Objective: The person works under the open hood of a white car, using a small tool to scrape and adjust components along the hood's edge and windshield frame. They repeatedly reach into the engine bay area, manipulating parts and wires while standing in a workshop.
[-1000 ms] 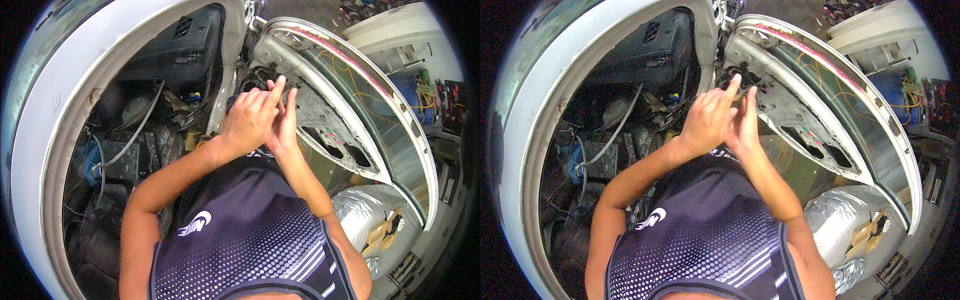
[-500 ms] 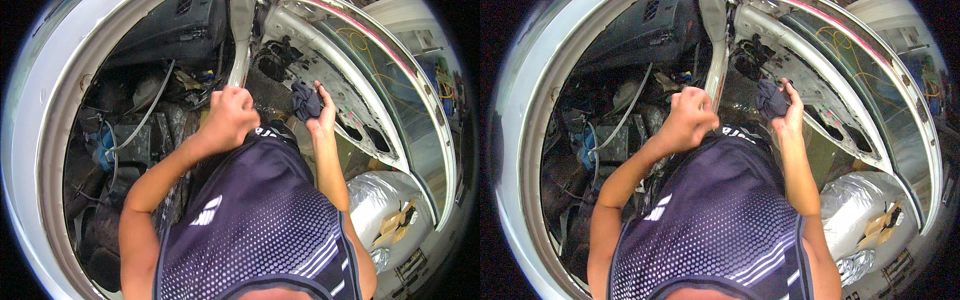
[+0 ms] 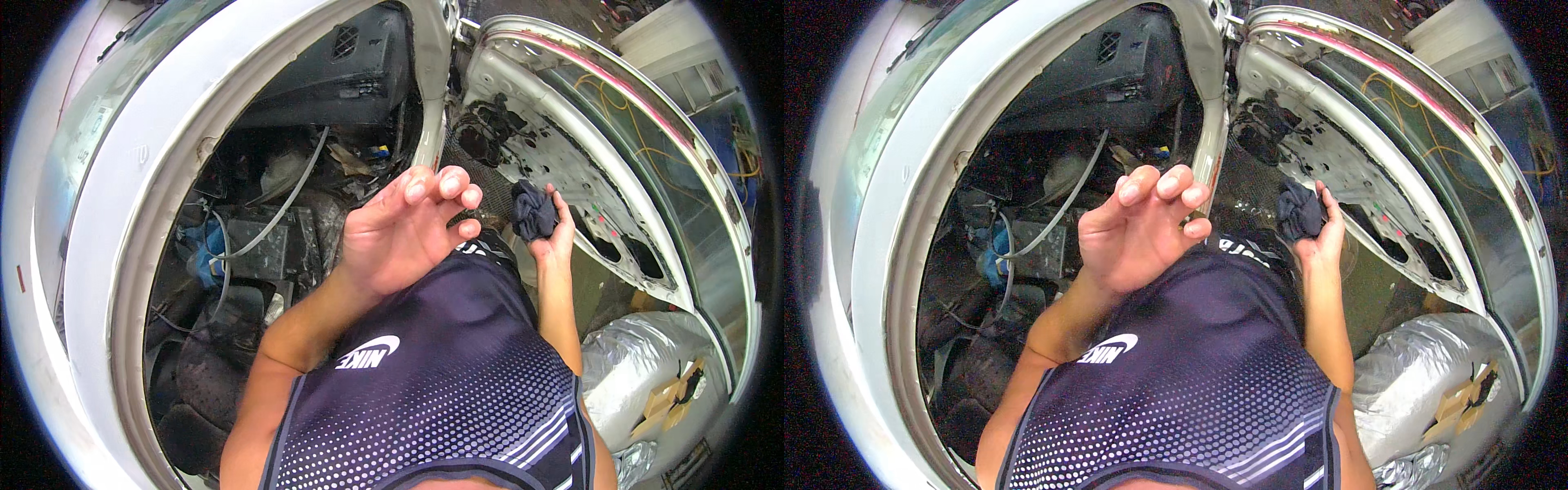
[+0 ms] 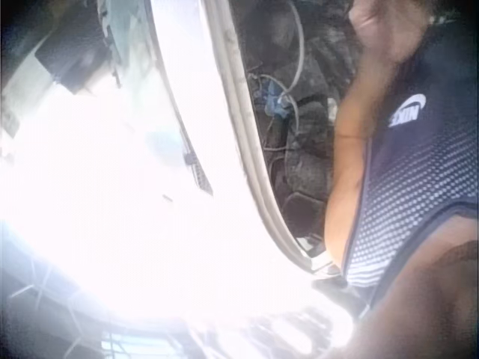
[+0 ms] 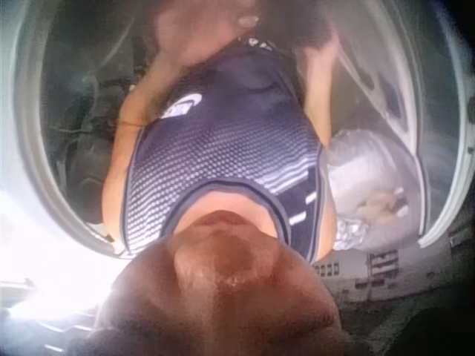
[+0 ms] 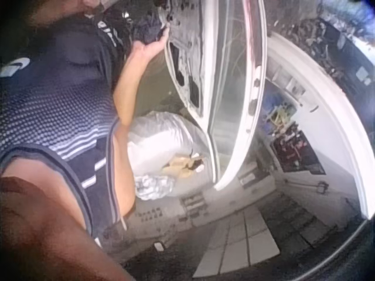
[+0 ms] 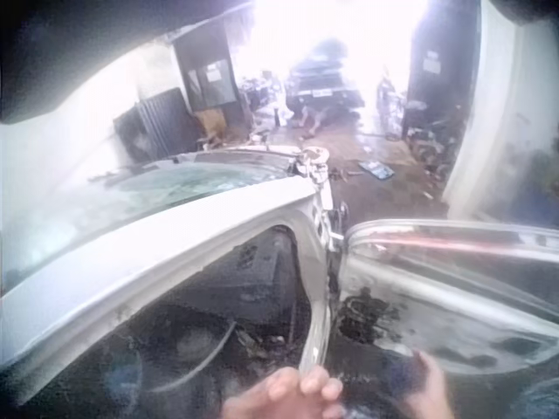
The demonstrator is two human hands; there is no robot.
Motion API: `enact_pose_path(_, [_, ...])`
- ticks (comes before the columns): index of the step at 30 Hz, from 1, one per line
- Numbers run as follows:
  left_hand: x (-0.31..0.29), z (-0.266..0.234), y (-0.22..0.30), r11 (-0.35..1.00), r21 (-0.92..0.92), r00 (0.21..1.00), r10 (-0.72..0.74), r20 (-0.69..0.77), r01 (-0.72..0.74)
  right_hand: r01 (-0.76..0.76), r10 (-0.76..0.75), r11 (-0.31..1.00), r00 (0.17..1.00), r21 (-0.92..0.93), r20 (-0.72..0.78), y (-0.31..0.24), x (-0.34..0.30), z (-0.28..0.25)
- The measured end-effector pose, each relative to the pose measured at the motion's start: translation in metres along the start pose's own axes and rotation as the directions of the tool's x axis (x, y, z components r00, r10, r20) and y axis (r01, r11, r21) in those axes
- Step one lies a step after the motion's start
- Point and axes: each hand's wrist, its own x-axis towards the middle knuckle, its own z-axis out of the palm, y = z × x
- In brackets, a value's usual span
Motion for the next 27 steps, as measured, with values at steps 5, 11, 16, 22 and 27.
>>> enact_pose_path(5, [-0.002,-0.002,-0.003,0.999,-0.051,0.997,-0.008,0.081,0.012,-0.002,0.004,0.999,0.999,-0.032,0.035,-0.002,-0.005,0.001])
enact_pose_path(11, [-0.004,-0.003,-0.005,0.998,-0.048,0.994,-0.030,0.105,0.035,0.018,-0.016,0.999,1.000,-0.050,0.024,-0.001,-0.007,-0.001])
enact_pose_path(16, [-0.007,-0.001,-0.004,0.998,-0.047,0.993,-0.025,0.115,0.030,0.013,-0.012,0.999,0.999,-0.047,0.034,0.000,-0.006,-0.002])
enact_pose_path(22, [-0.006,-0.005,-0.002,1.000,-0.010,0.992,0.015,0.125,-0.014,0.007,-0.006,1.000,0.999,-0.031,0.041,-0.002,0.000,-0.002])
enact_pose_path(27, [-0.026,-0.030,0.025,0.610,0.768,0.965,0.020,-0.260,0.194,0.036,-0.033,0.998,0.998,-0.053,0.055,-0.011,0.015,-0.009])
